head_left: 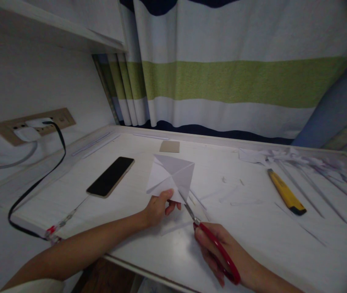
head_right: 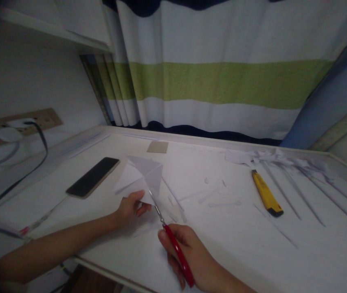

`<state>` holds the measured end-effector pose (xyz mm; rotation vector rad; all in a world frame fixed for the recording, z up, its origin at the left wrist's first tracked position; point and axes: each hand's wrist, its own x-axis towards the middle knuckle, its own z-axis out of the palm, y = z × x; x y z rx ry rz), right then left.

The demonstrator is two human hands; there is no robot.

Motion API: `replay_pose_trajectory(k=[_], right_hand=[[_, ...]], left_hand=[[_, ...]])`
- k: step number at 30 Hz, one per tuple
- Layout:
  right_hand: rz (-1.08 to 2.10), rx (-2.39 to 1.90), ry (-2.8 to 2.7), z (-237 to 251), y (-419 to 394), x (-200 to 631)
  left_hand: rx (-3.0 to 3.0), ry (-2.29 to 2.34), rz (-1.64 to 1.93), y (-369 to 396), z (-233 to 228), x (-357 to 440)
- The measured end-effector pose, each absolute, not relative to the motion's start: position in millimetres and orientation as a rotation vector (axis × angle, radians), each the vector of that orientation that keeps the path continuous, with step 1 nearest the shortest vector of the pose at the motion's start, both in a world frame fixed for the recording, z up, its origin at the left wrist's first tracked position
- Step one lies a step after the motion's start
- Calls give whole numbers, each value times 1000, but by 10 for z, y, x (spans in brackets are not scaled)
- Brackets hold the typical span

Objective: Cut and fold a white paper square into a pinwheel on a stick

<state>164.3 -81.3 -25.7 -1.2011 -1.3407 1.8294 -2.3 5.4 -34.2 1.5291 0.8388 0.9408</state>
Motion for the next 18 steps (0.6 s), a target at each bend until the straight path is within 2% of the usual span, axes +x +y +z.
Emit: replay_pose_trajectory(k=[18], right_hand=[[1791,-1198,-1382,-189,-821,1664]], left_hand=[[1565,859,814,18,-304,-15]])
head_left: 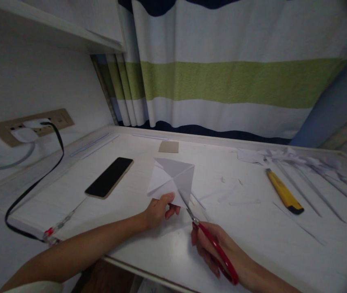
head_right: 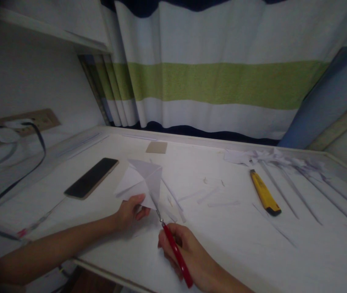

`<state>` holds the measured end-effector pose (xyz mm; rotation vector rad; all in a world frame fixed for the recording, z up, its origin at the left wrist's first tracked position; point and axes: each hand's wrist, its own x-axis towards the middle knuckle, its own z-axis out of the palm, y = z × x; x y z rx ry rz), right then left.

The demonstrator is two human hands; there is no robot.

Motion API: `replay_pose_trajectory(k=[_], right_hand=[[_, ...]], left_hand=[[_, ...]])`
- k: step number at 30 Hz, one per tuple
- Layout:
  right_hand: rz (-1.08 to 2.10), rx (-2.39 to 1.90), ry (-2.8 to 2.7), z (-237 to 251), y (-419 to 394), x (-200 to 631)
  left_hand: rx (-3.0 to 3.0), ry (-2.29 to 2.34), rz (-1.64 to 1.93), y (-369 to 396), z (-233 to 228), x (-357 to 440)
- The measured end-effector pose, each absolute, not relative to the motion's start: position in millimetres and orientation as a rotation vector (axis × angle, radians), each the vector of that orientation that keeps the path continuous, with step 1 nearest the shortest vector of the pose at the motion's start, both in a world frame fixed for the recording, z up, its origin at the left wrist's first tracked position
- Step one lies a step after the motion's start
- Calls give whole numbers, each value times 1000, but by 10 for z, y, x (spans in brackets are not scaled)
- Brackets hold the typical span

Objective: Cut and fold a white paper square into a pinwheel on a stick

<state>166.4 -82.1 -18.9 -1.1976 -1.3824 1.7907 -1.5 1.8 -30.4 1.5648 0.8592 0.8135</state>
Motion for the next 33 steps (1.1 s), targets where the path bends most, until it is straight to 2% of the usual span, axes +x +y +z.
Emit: replay_pose_trajectory(k=[8,33], right_hand=[[1780,-1164,-1493,-78,-838,1663],[1803,-1171,-1378,-188,-848,1577]], left_hand=[[1596,867,640,-40,-353,-23],[1629,835,598,-50,-284,2]])
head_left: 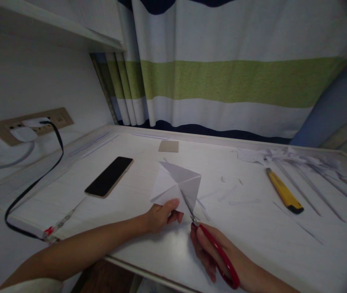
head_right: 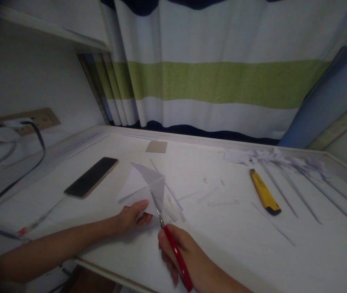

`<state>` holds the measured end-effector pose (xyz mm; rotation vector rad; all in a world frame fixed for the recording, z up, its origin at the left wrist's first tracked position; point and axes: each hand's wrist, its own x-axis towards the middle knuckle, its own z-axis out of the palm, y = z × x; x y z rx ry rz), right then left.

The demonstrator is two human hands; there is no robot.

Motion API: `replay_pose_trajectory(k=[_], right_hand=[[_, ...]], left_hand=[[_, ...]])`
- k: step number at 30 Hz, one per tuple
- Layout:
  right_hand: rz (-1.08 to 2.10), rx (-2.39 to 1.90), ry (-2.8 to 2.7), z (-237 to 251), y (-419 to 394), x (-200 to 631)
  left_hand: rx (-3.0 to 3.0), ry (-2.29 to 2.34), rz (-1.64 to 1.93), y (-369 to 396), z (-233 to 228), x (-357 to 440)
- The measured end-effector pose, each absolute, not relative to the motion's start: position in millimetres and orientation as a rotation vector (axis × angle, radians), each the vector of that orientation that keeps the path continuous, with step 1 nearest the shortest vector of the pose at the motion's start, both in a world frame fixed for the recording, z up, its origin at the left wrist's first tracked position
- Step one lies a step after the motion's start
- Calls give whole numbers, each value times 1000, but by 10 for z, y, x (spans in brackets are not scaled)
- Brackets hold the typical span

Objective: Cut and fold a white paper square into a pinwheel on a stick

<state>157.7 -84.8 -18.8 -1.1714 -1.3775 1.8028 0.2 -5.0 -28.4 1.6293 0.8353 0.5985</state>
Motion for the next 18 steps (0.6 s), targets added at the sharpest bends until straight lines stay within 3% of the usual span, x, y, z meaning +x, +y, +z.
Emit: replay_pose_trajectory(k=[18], right_hand=[[1767,-1162,-1442,-176,-850,1575]], left_hand=[[1618,855,566,-51,-300,-2]])
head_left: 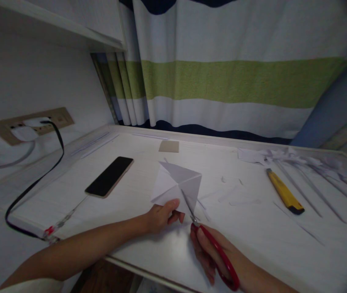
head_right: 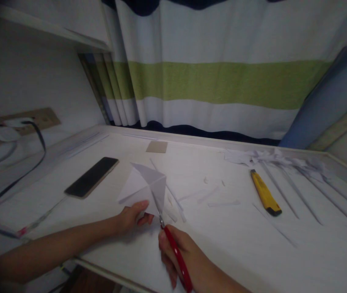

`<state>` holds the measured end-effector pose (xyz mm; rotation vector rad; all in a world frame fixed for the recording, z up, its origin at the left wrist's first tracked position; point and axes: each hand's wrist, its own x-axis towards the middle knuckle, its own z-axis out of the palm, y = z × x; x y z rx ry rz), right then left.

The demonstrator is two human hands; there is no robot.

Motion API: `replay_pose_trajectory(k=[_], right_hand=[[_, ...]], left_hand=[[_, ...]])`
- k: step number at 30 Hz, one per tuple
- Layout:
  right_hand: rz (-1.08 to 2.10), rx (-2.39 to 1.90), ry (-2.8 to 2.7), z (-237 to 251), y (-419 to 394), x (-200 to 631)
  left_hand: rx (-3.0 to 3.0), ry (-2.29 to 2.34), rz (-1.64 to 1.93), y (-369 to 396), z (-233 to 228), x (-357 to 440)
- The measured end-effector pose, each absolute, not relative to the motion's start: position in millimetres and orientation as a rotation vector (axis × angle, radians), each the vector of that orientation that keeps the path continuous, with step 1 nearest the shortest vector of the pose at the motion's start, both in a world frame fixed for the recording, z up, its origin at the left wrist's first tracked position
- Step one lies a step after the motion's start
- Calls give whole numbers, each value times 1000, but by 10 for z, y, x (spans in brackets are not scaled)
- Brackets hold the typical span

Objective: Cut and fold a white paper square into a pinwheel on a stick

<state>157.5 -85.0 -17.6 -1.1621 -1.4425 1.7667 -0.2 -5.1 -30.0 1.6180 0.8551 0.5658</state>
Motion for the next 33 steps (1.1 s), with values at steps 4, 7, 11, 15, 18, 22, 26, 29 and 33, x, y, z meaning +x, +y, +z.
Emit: replay_pose_trajectory(k=[4,7,11,15,18,22,26,29,33], right_hand=[[1772,-1183,-1436,-163,-855,1563],[1769,-1191,-1424,-164,-860,1557],[1769,-1178,-1428,-200,-865,1563],[1755,-1191,-1432,-188,-856,1562],[1775,-1201,-1389,-171,-850,1557],[1803,-1187,-1355,-196,-848,1559],[1782,-1181,-1355,-224,-850,1567],[1774,-1187,-1362,-224,-852,1566],[1801,-1193,-1324,-229,-853,1562]], left_hand=[[1631,831,586,-48,-293,-1],[1636,809,610,-47,-303,4],[1635,793,634,-44,-330,5],[1638,785,636,-44,-335,-4],[1641,783,633,-45,-322,-8],[1647,771,631,-40,-305,-9],[1653,766,633,-33,-306,-7],[1651,766,641,-28,-323,-8],[1651,769,646,-25,-341,-16]])
